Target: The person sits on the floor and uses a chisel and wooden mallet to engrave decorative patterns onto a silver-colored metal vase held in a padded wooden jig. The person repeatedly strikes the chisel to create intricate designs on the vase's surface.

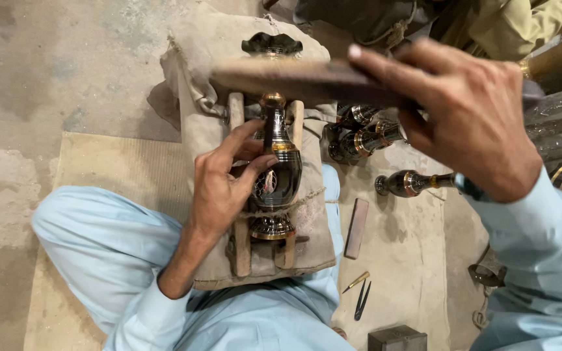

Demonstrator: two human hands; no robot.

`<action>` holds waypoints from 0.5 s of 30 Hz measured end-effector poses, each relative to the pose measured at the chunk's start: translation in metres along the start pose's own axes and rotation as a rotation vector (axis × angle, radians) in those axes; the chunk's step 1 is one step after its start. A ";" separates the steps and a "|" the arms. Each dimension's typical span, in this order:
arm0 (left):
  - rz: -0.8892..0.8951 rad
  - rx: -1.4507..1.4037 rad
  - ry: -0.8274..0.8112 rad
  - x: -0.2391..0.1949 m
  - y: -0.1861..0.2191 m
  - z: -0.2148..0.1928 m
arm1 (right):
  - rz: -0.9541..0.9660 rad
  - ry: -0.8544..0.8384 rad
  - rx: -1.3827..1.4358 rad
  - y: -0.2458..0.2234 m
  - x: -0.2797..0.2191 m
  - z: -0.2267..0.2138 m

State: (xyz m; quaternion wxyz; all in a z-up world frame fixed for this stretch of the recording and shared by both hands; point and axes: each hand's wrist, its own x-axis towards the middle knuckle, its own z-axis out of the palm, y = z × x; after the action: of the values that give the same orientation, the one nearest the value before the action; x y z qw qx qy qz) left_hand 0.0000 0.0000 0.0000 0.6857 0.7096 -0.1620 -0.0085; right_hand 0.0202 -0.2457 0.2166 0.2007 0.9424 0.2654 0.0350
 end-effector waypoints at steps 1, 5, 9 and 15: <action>-0.019 -0.023 0.024 -0.002 0.003 0.001 | 0.007 0.043 0.088 -0.005 0.005 -0.006; -0.056 -0.105 0.101 -0.008 0.013 0.001 | -0.097 0.023 0.079 -0.014 0.031 -0.025; -0.119 -0.138 0.207 -0.014 0.016 0.007 | -0.137 0.082 -0.004 -0.016 0.050 -0.031; -0.170 -0.203 0.273 -0.022 0.012 0.014 | -0.290 0.109 -0.208 -0.030 0.066 -0.043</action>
State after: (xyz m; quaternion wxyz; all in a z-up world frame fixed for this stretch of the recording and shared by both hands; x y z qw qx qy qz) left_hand -0.0271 -0.0085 0.0061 0.7662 0.6424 -0.0053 0.0136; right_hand 0.0546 -0.1725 0.2417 0.2851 0.8651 0.4040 0.0840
